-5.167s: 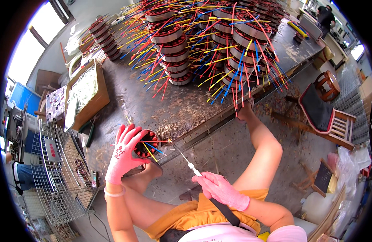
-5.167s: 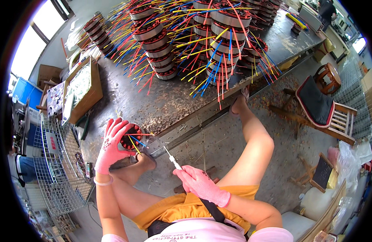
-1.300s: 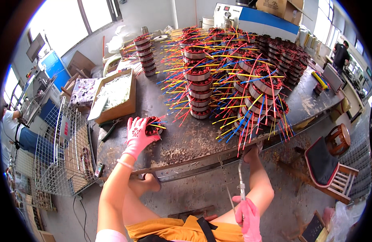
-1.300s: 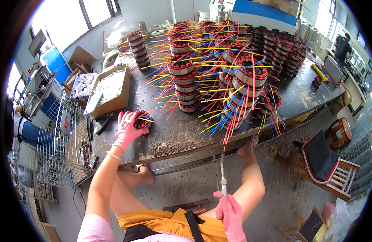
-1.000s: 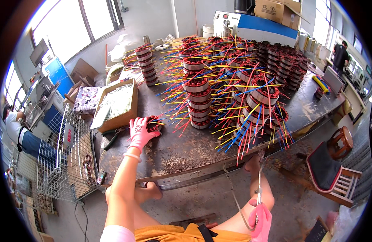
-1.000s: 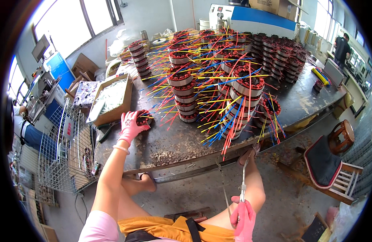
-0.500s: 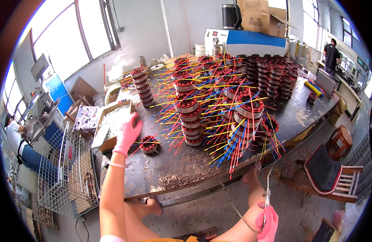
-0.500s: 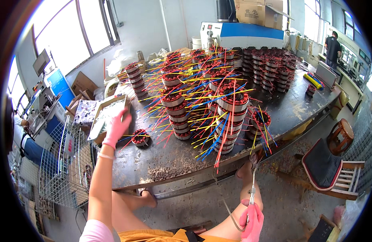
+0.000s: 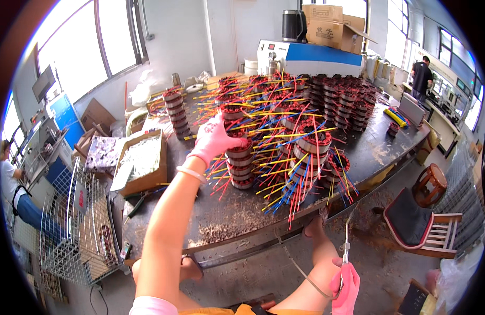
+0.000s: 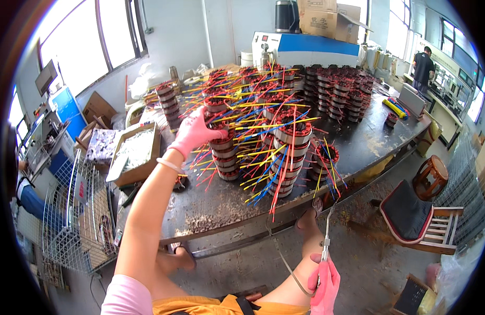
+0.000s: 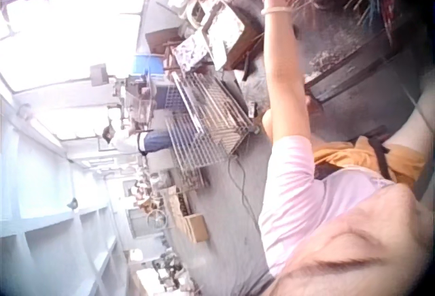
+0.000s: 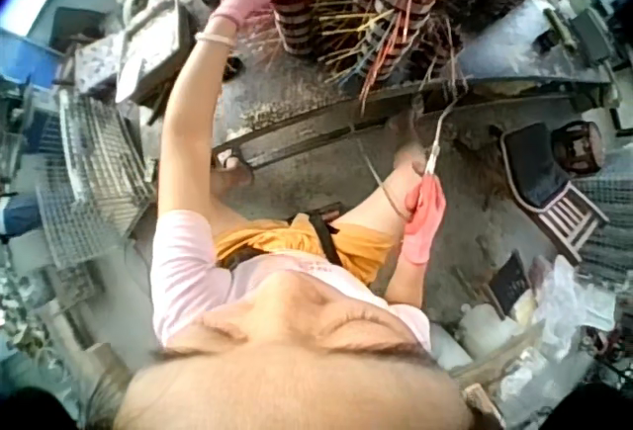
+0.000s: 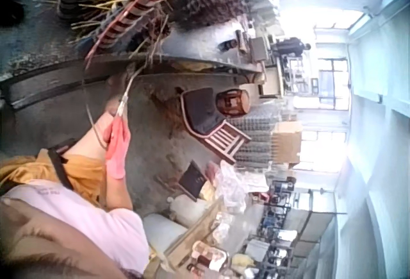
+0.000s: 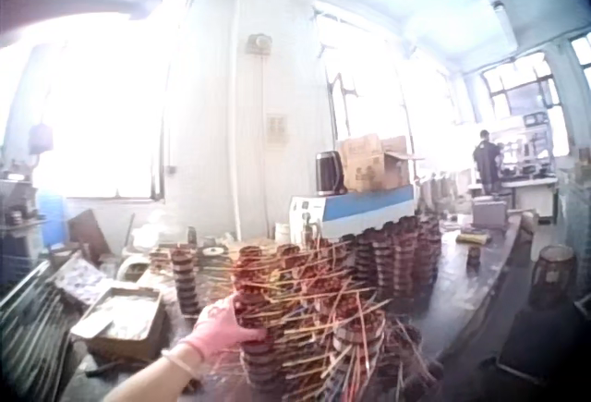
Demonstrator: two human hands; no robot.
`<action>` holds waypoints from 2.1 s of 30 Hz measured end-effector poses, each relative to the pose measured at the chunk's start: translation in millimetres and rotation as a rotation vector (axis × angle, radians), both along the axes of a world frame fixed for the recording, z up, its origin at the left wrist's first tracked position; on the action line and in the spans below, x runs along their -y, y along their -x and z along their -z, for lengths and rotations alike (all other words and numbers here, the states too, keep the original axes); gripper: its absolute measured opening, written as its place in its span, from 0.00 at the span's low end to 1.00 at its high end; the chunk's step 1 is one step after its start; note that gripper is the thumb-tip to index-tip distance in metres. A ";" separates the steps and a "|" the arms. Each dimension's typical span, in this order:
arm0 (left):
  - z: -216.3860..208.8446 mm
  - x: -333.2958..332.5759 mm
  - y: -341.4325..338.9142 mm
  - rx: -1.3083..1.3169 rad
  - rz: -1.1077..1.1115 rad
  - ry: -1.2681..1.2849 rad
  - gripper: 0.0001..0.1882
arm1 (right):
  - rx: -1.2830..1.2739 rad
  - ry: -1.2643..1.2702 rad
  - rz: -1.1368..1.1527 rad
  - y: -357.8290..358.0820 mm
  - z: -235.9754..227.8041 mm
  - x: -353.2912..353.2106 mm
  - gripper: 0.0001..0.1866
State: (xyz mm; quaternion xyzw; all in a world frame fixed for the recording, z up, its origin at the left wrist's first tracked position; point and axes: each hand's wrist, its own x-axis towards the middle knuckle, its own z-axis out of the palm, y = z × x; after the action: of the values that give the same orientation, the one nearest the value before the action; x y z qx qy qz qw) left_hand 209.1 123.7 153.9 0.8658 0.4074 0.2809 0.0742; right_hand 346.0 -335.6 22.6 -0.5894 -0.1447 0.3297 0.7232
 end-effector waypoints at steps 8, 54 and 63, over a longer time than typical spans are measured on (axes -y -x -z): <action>60.4 85.5 123.3 0.105 0.233 -0.206 0.50 | -0.175 0.164 -0.295 35.1 15.8 10.0 0.16; 164.8 118.6 217.6 -0.156 0.173 0.127 0.52 | -0.306 0.364 -0.845 144.5 44.1 -92.4 0.16; 160.2 116.8 220.5 -0.155 0.192 0.212 0.53 | -0.287 0.391 -0.868 143.4 45.0 -94.0 0.15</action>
State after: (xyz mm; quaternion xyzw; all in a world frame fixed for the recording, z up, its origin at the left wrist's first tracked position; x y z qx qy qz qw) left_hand -11.3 6.9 -6.4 0.9071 0.3548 0.1603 0.1602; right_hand 202.6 -241.6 -22.4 -0.5481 -0.2109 0.6991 0.4079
